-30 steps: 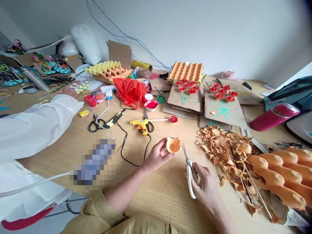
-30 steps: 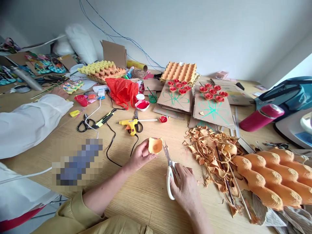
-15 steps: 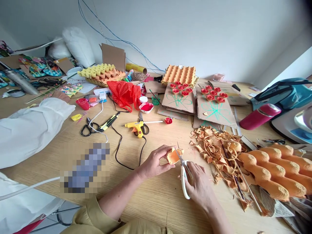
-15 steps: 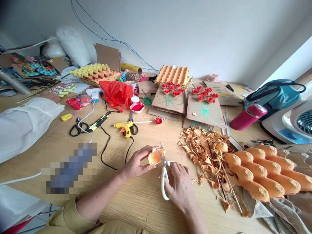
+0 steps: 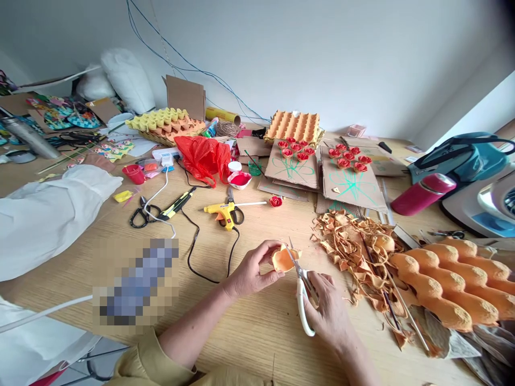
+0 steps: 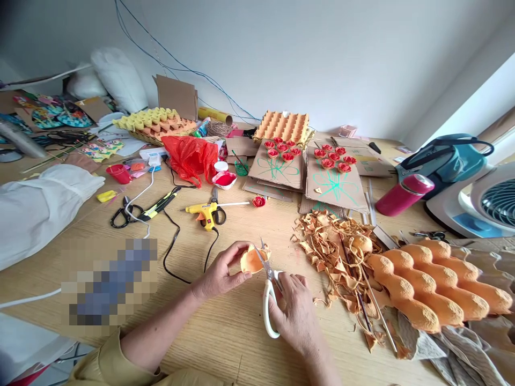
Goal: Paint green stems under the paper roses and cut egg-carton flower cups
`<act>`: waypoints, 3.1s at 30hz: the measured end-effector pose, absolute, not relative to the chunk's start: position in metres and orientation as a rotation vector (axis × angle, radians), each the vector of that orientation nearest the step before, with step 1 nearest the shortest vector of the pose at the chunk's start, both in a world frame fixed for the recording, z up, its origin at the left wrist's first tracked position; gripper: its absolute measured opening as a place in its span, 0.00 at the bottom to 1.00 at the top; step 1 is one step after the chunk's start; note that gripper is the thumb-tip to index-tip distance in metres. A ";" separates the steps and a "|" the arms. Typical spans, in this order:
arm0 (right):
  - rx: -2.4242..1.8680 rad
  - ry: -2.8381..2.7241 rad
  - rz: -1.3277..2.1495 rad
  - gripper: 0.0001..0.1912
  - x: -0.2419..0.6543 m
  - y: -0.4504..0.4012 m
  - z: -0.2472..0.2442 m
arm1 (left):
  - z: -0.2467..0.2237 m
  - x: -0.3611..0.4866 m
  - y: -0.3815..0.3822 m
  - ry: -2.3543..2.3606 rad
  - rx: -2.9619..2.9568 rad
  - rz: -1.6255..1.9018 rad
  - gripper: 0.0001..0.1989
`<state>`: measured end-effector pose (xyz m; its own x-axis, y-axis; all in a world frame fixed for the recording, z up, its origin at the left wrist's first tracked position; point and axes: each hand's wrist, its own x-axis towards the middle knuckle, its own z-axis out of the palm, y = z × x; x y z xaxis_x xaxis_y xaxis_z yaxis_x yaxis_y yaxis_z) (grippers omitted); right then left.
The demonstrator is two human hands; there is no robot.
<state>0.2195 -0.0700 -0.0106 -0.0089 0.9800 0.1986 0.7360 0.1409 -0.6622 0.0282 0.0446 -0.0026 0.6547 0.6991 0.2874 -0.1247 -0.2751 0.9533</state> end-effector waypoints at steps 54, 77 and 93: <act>-1.660 -1.516 0.893 0.14 0.208 -0.069 -0.009 | -0.007 0.033 0.041 0.470 1.406 0.857 0.24; -1.710 -1.289 0.940 0.22 0.219 -0.070 -0.007 | -0.012 0.029 0.067 0.524 0.827 1.093 0.21; -2.775 -1.692 0.447 0.26 0.236 -0.053 0.032 | -0.002 0.025 0.078 0.536 0.451 1.200 0.20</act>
<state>0.2356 -0.0532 0.0317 0.4338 0.8492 -0.3011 0.8871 -0.4611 -0.0226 0.0253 0.0782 -0.0019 0.2665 0.9522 -0.1492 -0.7468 0.3018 0.5926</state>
